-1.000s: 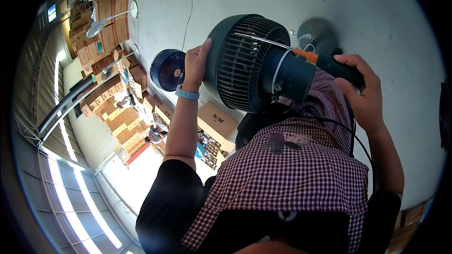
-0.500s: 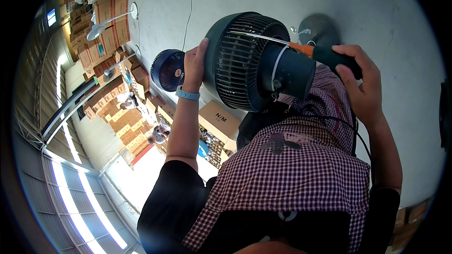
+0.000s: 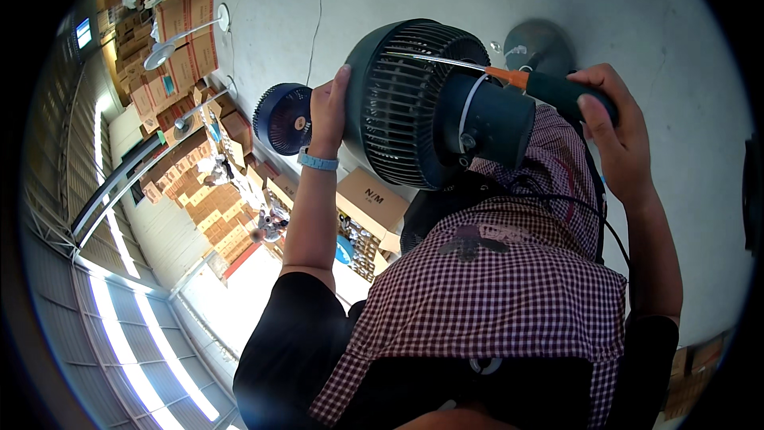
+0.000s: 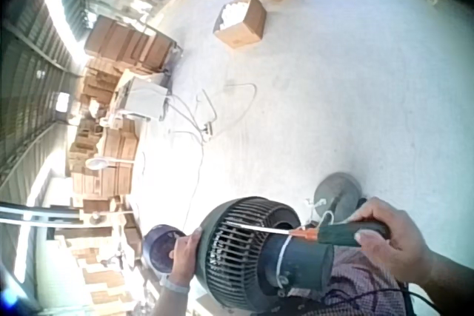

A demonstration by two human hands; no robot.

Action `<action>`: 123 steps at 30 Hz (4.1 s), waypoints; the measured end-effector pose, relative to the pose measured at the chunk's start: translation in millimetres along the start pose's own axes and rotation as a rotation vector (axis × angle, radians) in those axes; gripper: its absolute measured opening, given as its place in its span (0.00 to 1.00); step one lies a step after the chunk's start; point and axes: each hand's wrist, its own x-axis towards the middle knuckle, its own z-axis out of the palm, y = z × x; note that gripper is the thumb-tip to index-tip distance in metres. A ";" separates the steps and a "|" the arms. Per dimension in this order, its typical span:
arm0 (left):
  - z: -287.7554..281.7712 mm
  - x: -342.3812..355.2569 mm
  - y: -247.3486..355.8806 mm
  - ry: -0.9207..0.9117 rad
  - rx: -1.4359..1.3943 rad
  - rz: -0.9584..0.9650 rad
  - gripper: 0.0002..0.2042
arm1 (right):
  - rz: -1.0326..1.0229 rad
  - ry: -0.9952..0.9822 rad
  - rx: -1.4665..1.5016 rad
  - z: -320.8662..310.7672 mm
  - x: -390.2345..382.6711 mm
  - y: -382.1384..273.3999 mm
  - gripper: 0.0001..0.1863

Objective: The person uses a screwdriver to tighten or adjust components on the back of a green electric stand fan.

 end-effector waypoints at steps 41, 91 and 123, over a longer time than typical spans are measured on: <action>-29.7 -40.2 27.0 -0.086 0.577 0.161 0.31 | 0.392 -0.051 0.307 4.2 -6.3 -6.2 0.12; -35.6 -25.2 10.2 -0.079 0.273 0.098 0.21 | -0.486 -0.121 -0.293 -19.4 33.9 -4.7 0.22; -32.7 -31.5 7.1 -0.037 0.420 0.333 0.21 | -0.507 -0.050 -0.849 3.6 -2.9 -31.4 0.26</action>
